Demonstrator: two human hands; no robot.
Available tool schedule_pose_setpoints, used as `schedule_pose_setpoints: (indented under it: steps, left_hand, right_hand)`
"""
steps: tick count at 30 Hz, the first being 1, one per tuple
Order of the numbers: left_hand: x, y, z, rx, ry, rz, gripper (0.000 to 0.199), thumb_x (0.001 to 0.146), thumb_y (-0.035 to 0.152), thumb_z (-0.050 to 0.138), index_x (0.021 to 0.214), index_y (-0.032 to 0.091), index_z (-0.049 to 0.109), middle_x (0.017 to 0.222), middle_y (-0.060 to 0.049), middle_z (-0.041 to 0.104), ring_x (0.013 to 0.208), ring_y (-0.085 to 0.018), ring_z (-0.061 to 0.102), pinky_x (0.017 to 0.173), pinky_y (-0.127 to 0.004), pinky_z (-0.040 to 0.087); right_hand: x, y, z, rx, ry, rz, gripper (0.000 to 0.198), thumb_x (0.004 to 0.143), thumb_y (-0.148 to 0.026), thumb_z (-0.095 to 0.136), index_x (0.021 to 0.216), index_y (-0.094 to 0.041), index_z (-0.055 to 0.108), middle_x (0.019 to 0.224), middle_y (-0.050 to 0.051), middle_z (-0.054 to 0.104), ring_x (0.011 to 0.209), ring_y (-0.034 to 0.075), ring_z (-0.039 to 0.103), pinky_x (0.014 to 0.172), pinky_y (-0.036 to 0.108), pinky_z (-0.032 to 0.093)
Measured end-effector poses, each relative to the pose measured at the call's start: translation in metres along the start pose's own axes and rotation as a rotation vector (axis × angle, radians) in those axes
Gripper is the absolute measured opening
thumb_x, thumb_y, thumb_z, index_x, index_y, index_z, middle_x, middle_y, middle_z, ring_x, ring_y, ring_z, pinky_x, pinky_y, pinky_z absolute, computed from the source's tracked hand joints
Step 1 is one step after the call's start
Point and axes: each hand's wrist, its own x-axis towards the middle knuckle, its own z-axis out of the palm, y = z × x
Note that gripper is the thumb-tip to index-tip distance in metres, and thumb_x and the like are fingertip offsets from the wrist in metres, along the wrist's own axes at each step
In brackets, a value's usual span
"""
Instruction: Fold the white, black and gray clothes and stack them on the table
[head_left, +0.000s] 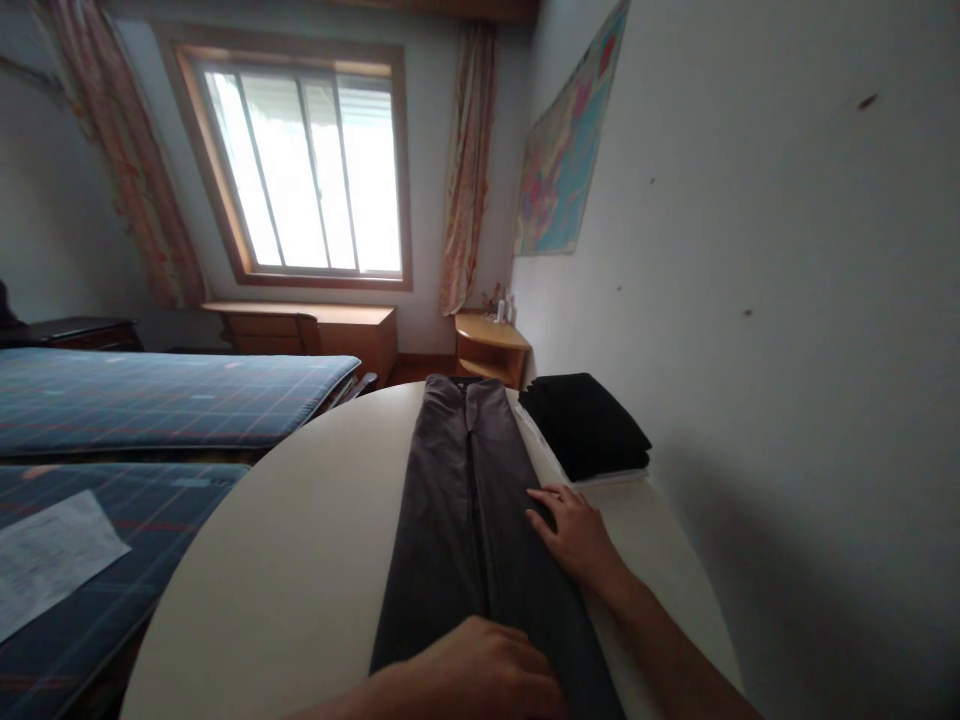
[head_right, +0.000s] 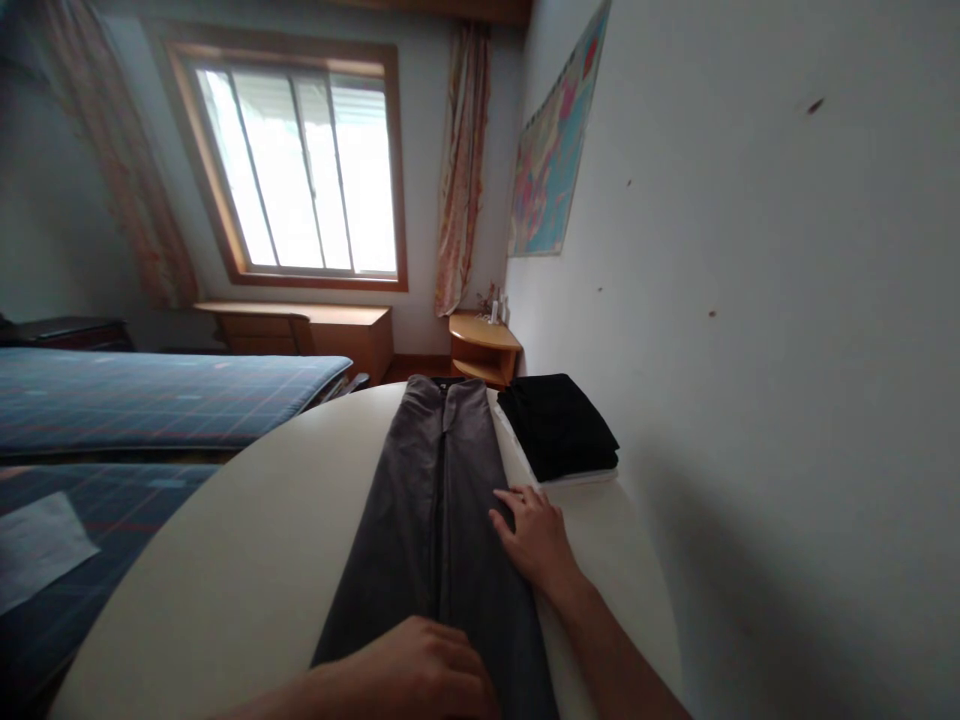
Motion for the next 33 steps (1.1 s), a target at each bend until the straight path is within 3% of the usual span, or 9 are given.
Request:
schedule_pose_setpoints:
  steps: [6,10,13,15,18,22,25,30,33]
  left_hand:
    - [-0.02,-0.026,-0.058,0.127,0.151,-0.41,0.007,0.093,0.024,0.055,0.09,0.022,0.061,0.092,-0.001,0.067,0.09,-0.017,0.061,0.082,-0.028,0.046]
    - [-0.038,-0.06,-0.068,0.217,0.35,-0.794,0.011,0.094,0.019,0.047,0.092,0.021,0.057,0.096,-0.003,0.065,0.09,-0.018,0.061,0.077,-0.029,0.045]
    - [-0.053,-0.079,-0.07,0.25,0.335,-1.073,0.01,0.093,0.025,0.047,0.089,0.021,0.055,0.095,-0.003,0.066,0.083,-0.02,0.064,0.069,-0.029,0.043]
    - [-0.063,-0.086,-0.07,0.252,0.275,-1.175,0.012,0.093,0.031,0.049,0.089,0.021,0.055,0.094,-0.003,0.068,0.083,-0.022,0.065,0.066,-0.03,0.042]
    - [-0.073,-0.093,-0.071,0.216,0.173,-1.242,0.018,0.089,0.04,0.055,0.091,0.022,0.057,0.094,-0.005,0.071,0.085,-0.024,0.067,0.064,-0.03,0.041]
    - [-0.081,-0.095,-0.073,0.141,0.078,-1.249,0.012,0.086,0.034,0.059,0.089,0.023,0.061,0.096,-0.004,0.072,0.089,-0.024,0.067,0.065,-0.029,0.04]
    - [-0.088,-0.096,-0.077,0.088,0.065,-1.249,0.008,0.085,0.024,0.059,0.093,0.023,0.063,0.098,-0.003,0.073,0.092,-0.022,0.067,0.068,-0.028,0.041]
    - [-0.096,-0.096,-0.086,-0.004,0.036,-1.246,0.011,0.085,0.024,0.061,0.096,0.022,0.063,0.095,-0.003,0.073,0.087,-0.02,0.067,0.068,-0.027,0.041]
    - [-0.093,-0.095,-0.087,0.028,0.056,-1.242,0.011,0.088,0.031,0.059,0.093,0.023,0.063,0.094,-0.003,0.073,0.086,-0.022,0.067,0.065,-0.027,0.04]
  right_hand:
    - [0.011,-0.013,0.001,-0.121,0.012,-0.032,0.025,0.09,-0.032,0.056,0.104,-0.02,0.072,0.126,0.011,0.062,0.118,0.029,0.052,0.097,0.042,0.037]
    - [0.036,-0.039,0.0,-0.097,-0.061,-0.056,0.024,0.091,-0.036,0.055,0.093,-0.021,0.073,0.107,0.01,0.069,0.106,0.026,0.058,0.091,0.039,0.039]
    - [0.063,-0.062,0.008,-0.064,-0.122,-0.03,0.034,0.094,-0.045,0.05,0.091,-0.02,0.074,0.102,0.01,0.071,0.103,0.026,0.061,0.088,0.038,0.039]
    - [0.08,-0.076,0.016,-0.038,-0.154,0.012,0.041,0.094,-0.052,0.049,0.09,-0.02,0.074,0.102,0.01,0.072,0.102,0.026,0.063,0.088,0.038,0.04]
    - [0.098,-0.091,0.029,-0.009,-0.162,0.071,0.046,0.09,-0.06,0.051,0.092,-0.019,0.073,0.103,0.011,0.074,0.102,0.027,0.065,0.088,0.039,0.041]
    - [0.11,-0.093,0.042,-0.012,-0.159,0.089,0.03,0.09,-0.045,0.055,0.092,-0.021,0.072,0.102,0.009,0.075,0.103,0.027,0.066,0.087,0.038,0.041]
    - [0.113,-0.087,0.047,-0.011,-0.164,0.12,0.028,0.094,-0.037,0.048,0.093,-0.02,0.071,0.1,0.009,0.075,0.099,0.025,0.067,0.083,0.037,0.042]
    - [0.107,-0.085,0.047,-0.019,-0.13,0.074,0.027,0.095,-0.039,0.05,0.105,-0.019,0.065,0.112,0.01,0.07,0.108,0.026,0.062,0.088,0.037,0.04]
    - [0.096,-0.088,0.04,-0.005,-0.131,0.024,0.041,0.09,-0.043,0.058,0.123,-0.018,0.056,0.119,0.012,0.065,0.113,0.028,0.058,0.089,0.038,0.041]
